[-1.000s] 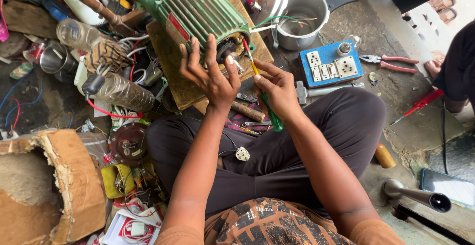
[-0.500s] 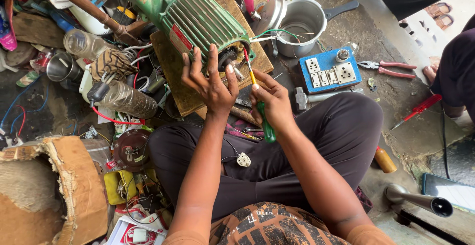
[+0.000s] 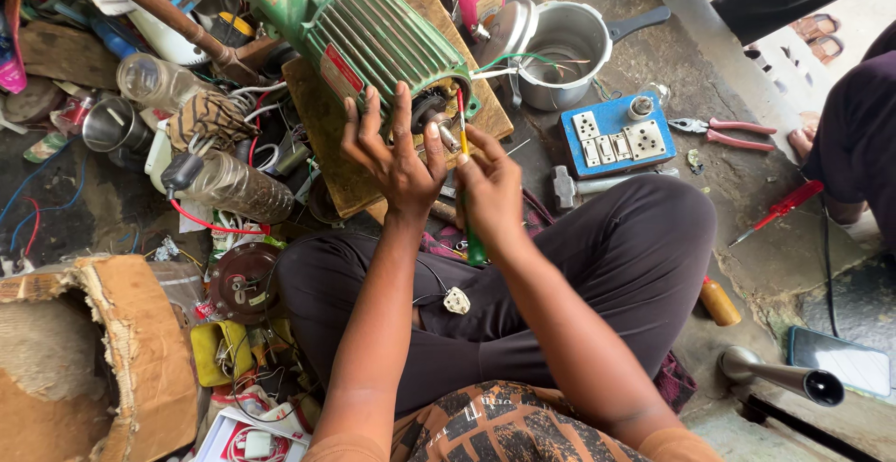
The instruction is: The person is repairing a green electric motor. They use a wrench to tighten bolts on the motor casing, then use a screwdriver to adjust internal components and wires. Finally, they handle a circular metal part, possibly a fan or impeller.
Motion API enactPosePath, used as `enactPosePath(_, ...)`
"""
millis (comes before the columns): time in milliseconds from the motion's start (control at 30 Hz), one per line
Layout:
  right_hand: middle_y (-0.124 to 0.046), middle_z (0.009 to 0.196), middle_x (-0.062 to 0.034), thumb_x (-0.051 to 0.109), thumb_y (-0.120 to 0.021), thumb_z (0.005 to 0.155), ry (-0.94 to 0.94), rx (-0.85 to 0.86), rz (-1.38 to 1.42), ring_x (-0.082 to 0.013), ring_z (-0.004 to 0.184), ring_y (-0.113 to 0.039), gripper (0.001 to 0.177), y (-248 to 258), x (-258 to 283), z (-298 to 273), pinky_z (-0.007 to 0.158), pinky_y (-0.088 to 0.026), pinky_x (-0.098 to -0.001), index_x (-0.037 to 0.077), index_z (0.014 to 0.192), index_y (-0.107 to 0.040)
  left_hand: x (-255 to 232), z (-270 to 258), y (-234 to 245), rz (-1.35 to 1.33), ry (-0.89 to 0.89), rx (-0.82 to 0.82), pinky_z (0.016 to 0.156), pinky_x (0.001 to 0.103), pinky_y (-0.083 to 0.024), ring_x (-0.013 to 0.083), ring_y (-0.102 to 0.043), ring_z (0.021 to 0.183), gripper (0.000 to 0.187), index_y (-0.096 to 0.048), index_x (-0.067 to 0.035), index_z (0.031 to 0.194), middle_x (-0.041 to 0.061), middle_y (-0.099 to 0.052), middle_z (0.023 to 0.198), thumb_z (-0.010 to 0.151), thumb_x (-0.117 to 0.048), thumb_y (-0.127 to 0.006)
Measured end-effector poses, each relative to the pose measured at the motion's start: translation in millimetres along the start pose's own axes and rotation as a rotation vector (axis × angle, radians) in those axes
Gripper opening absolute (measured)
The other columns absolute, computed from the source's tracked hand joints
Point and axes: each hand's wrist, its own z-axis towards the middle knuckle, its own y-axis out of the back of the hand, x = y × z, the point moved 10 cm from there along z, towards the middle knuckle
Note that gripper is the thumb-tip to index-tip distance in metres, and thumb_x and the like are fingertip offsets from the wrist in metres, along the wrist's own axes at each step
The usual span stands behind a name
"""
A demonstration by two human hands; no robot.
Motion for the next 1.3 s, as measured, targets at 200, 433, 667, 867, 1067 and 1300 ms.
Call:
enactPosePath(200, -0.071, 0.101, -0.0122, 0.002, -0.061, 0.103, 0.382, -0.065, -0.423, -0.0133, 0.081, -0.064, 0.042, -1, 16, -10, 0.072, -0.055, -0.0310, -0.001, 0.145, -0.056, 3, 1, -1, 0.003, 0.004, 0.033, 0.121, 0.055, -0.038, 0.0436, -0.039, 0.142, 0.044, -0.057, -0.015, 0.151, 0.013, -0.042, 0.157, 0.110, -0.033, -0.054)
enactPosePath(433, -0.070, 0.098, -0.0275, 0.005, -0.063, 0.097, 0.399, 0.086, -0.945, -0.0392, 0.088, -0.070, 0.051, 15, 43, -9, 0.073, -0.052, -0.0487, 0.009, 0.147, -0.056, 4, 0, 3, 0.006, -0.009, 0.018, 0.121, 0.054, -0.038, 0.0431, -0.038, 0.142, 0.046, -0.056, -0.018, 0.152, 0.013, -0.040, 0.157, 0.111, -0.038, -0.055)
enactPosePath(667, -0.072, 0.100, -0.0231, 0.006, -0.061, 0.095, 0.448, 0.012, -1.204, -0.0482, 0.071, -0.065, 0.058, 5, 27, -11, 0.062, -0.048, -0.0572, 0.011, 0.151, -0.048, 12, -8, -4, -0.002, 0.003, 0.052, 0.120, 0.054, -0.036, 0.0435, -0.037, 0.142, 0.048, -0.054, -0.019, 0.153, 0.012, -0.038, 0.159, 0.110, -0.040, -0.056)
enactPosePath(867, -0.065, 0.087, -0.0252, 0.013, -0.061, 0.099, 0.387, 0.122, -0.887, -0.0438, 0.072, -0.065, 0.054, 30, 16, -11, 0.065, -0.056, -0.0484, 0.018, 0.151, -0.049, 26, -10, -3, -0.178, -0.058, 0.048, 0.119, 0.051, -0.033, 0.0389, -0.037, 0.152, 0.062, -0.029, -0.007, 0.161, 0.013, -0.040, 0.165, 0.111, -0.030, -0.057)
enactPosePath(1067, -0.071, 0.078, -0.0172, 0.022, -0.068, 0.095, 0.223, 0.183, -1.332, -0.0426, 0.074, -0.068, 0.045, 63, -16, -23, 0.065, -0.052, -0.0530, 0.019, 0.138, -0.057, 42, -5, 13, -0.262, 0.107, -0.037, 0.129, 0.055, -0.024, 0.0450, -0.026, 0.153, 0.081, -0.025, -0.004, 0.162, 0.029, -0.023, 0.162, 0.102, -0.031, -0.072)
enactPosePath(1300, -0.059, 0.132, -0.0224, 0.020, -0.085, 0.087, 0.810, 0.014, -1.086, -0.0443, 0.109, -0.064, 0.063, 18, 82, -1, 0.078, -0.056, -0.0471, 0.006, 0.137, -0.050, 48, 8, 6, -0.422, 0.172, 0.050, 0.131, 0.049, -0.026, 0.0405, -0.026, 0.161, 0.075, -0.031, -0.005, 0.162, 0.024, -0.025, 0.171, 0.104, -0.027, -0.073)
